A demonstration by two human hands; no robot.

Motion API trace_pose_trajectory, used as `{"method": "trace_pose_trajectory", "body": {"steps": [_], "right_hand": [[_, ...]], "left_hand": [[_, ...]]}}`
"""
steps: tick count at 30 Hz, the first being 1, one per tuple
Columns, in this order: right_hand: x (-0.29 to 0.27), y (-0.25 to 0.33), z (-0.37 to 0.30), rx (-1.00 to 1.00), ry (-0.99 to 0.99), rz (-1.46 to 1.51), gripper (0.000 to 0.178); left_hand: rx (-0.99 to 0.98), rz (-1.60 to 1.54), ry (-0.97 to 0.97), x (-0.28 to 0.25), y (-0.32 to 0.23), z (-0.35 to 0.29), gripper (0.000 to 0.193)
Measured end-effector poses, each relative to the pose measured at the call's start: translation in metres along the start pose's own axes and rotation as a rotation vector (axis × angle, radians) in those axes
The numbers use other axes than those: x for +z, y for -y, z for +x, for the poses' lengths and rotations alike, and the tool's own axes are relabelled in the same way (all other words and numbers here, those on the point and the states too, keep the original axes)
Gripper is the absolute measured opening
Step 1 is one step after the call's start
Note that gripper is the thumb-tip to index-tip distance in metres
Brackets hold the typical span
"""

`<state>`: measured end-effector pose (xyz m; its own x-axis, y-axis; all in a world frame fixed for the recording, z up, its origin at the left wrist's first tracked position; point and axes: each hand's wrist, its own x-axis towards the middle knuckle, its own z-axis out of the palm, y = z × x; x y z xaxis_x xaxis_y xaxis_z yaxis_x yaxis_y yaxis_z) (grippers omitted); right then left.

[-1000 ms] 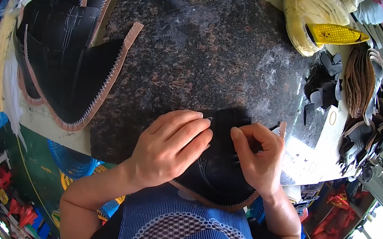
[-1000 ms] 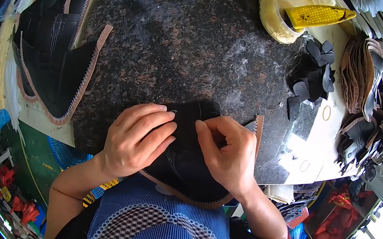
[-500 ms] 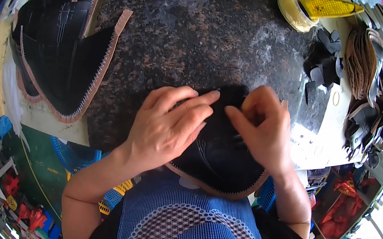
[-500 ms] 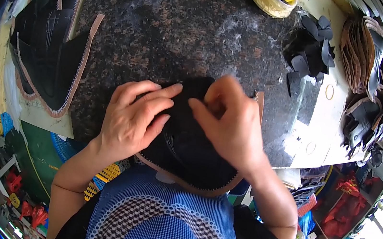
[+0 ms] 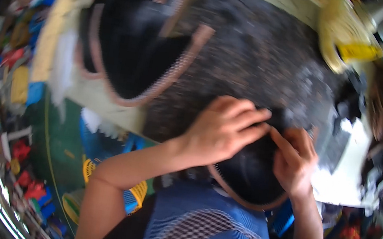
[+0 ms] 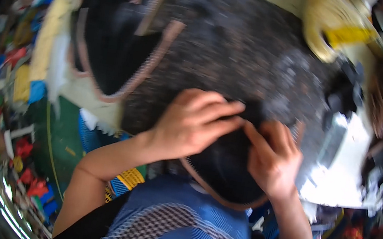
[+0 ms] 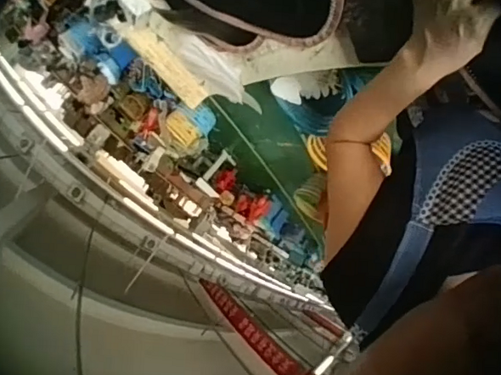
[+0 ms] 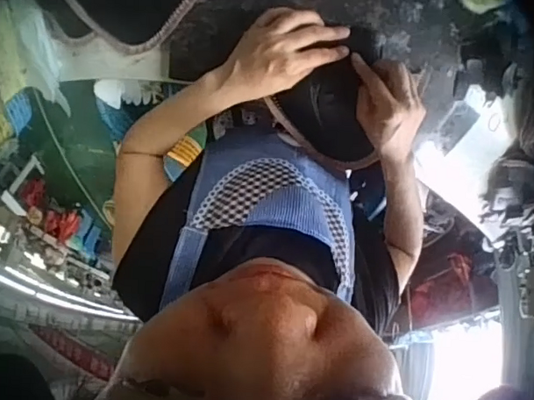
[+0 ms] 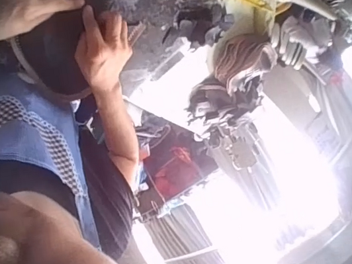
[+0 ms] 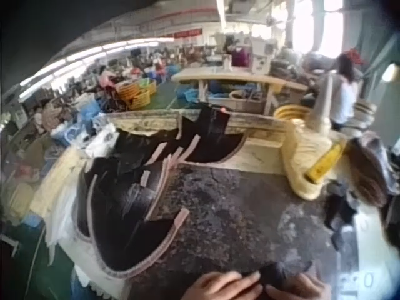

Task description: Manually attaching small leather components to shoe uppers on a workbench.

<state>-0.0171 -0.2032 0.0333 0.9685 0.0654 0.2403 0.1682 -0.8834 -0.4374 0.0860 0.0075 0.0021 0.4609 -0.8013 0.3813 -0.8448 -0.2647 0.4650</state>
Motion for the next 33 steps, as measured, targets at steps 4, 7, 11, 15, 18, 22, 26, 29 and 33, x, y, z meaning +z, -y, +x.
{"method": "trace_pose_trajectory", "body": {"steps": [4, 7, 11, 15, 18, 22, 26, 29, 33], "right_hand": [[-0.015, -0.006, -0.002, 0.111, 0.053, 0.323, 0.036], [-0.049, -0.029, -0.033, 0.272, -0.228, 0.434, 0.026], [-0.078, -0.071, -0.062, 0.622, -0.312, 0.486, 0.023], [-0.081, -0.107, -0.068, 0.739, -0.375, 0.682, 0.024], [-0.09, -0.13, -0.087, 0.685, -0.407, 0.454, 0.017], [-0.067, -0.139, -0.057, 0.476, -0.355, 0.237, 0.017], [-0.042, -0.141, -0.037, 0.45, -0.306, -0.143, 0.026], [-0.041, -0.132, -0.037, 0.338, -0.271, -0.317, 0.027], [-0.057, -0.106, -0.033, 0.317, -0.352, -0.194, 0.011]], "left_hand": [[-0.037, 0.018, -0.177, -0.045, 0.051, 0.002, 0.028], [-0.565, 0.75, -0.288, -0.117, 0.116, -0.017, 0.078], [-0.518, 0.875, -0.133, -0.128, 0.153, -0.04, 0.087], [-0.359, 0.841, -0.106, -0.176, 0.168, -0.054, 0.042], [-0.551, 0.48, -0.303, -0.211, 0.101, -0.042, 0.046], [-0.467, -0.107, -0.408, -0.151, -0.01, 0.01, 0.022], [-0.58, -0.326, -0.066, -0.045, -0.068, 0.03, 0.02], [-0.244, 0.161, -0.162, 0.026, -0.046, -0.003, 0.032], [-0.152, 0.111, -0.377, 0.009, -0.052, 0.005, 0.068]]}}
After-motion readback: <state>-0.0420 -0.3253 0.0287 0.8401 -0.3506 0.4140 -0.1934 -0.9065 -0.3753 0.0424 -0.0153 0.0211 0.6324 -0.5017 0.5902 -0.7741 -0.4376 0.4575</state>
